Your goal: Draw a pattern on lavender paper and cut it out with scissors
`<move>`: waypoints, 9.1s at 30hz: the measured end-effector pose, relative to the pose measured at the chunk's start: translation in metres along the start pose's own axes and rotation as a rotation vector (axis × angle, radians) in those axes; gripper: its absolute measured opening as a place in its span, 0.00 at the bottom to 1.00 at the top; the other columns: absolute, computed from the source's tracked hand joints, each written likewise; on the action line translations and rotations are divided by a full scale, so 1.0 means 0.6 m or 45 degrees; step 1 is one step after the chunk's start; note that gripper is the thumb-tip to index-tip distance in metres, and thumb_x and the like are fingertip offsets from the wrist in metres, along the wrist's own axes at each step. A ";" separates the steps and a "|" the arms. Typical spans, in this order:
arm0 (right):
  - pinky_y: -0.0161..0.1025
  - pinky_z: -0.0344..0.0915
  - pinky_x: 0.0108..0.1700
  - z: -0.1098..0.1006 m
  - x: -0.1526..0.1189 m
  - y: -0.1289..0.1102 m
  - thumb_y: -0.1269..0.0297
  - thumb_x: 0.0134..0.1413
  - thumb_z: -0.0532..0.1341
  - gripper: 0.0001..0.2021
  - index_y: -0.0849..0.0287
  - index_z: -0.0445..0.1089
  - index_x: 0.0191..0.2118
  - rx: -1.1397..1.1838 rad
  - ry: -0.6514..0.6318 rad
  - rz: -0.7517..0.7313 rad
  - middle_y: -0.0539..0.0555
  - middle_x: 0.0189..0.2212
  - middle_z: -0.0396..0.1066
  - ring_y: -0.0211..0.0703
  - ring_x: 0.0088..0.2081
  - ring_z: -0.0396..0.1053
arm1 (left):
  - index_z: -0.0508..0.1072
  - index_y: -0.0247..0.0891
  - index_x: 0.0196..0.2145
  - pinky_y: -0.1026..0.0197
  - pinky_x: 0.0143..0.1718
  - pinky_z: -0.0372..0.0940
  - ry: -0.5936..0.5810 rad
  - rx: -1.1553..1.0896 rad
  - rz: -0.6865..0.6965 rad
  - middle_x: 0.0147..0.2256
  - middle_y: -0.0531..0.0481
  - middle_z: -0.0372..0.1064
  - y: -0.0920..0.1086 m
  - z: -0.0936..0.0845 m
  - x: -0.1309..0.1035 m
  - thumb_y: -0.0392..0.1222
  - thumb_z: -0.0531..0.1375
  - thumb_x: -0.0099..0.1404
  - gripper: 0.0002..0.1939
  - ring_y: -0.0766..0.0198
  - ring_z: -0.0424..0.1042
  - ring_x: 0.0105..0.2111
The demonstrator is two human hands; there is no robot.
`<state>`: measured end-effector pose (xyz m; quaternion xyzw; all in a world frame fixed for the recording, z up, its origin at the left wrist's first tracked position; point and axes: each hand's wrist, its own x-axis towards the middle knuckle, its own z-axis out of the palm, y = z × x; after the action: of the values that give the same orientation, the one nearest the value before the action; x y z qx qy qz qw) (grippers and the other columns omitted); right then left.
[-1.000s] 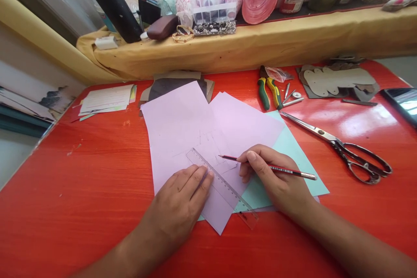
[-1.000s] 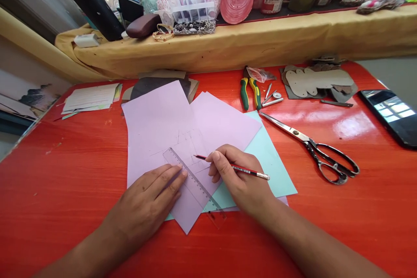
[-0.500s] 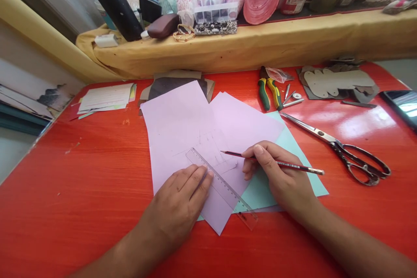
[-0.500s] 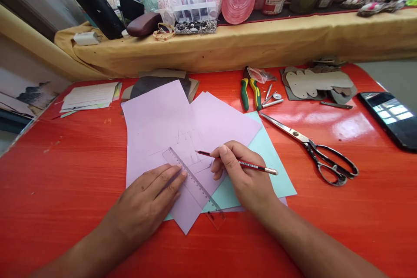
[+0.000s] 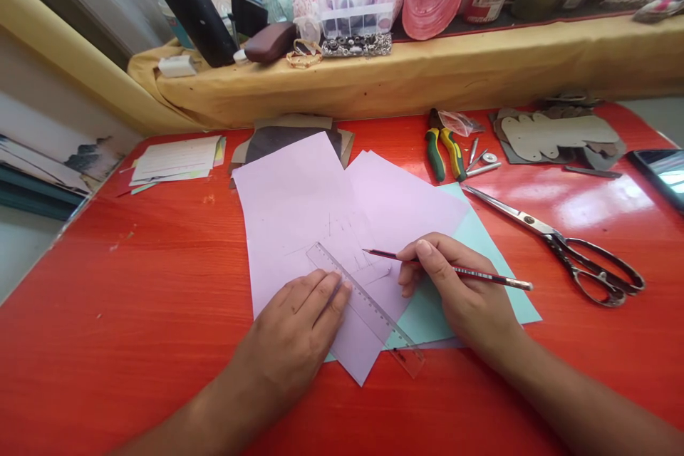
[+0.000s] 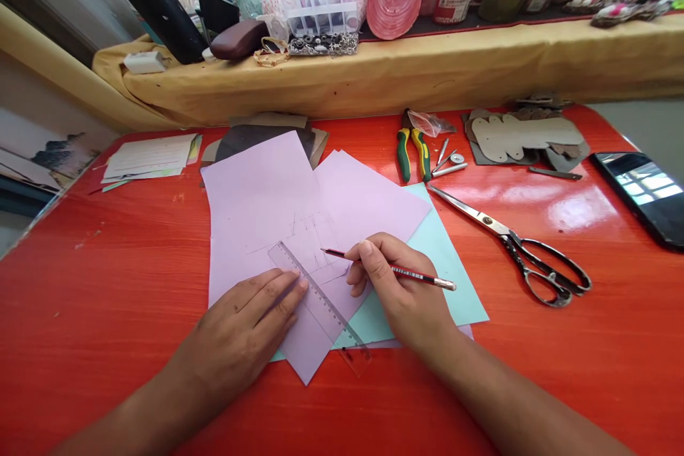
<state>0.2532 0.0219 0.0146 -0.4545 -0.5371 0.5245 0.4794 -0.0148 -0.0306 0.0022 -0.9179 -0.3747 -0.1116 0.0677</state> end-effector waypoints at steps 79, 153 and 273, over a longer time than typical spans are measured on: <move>0.39 0.64 0.23 -0.009 0.006 -0.005 0.38 0.76 0.61 0.28 0.53 0.73 0.28 -0.310 0.227 0.076 0.47 0.17 0.65 0.42 0.20 0.65 | 0.77 0.28 0.59 0.44 0.52 0.77 0.091 0.057 0.008 0.51 0.37 0.82 0.002 -0.001 -0.002 0.24 0.56 0.73 0.20 0.45 0.79 0.51; 0.38 0.63 0.24 -0.007 0.005 -0.004 0.38 0.76 0.61 0.29 0.53 0.73 0.27 -0.328 0.244 0.077 0.46 0.17 0.65 0.41 0.20 0.64 | 0.75 0.28 0.60 0.43 0.55 0.75 0.058 0.063 -0.009 0.53 0.36 0.80 0.006 0.002 -0.007 0.23 0.55 0.71 0.23 0.44 0.77 0.54; 0.39 0.69 0.30 -0.007 0.005 0.004 0.47 0.80 0.60 0.22 0.54 0.77 0.34 -0.114 0.206 -0.040 0.48 0.25 0.73 0.42 0.25 0.71 | 0.67 0.32 0.71 0.47 0.78 0.57 -0.013 -0.386 0.076 0.72 0.40 0.69 -0.008 0.009 0.049 0.36 0.55 0.80 0.25 0.57 0.63 0.76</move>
<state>0.2571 0.0253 0.0123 -0.5079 -0.5266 0.4539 0.5087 0.0030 -0.0061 0.0047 -0.9289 -0.3263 -0.1602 -0.0704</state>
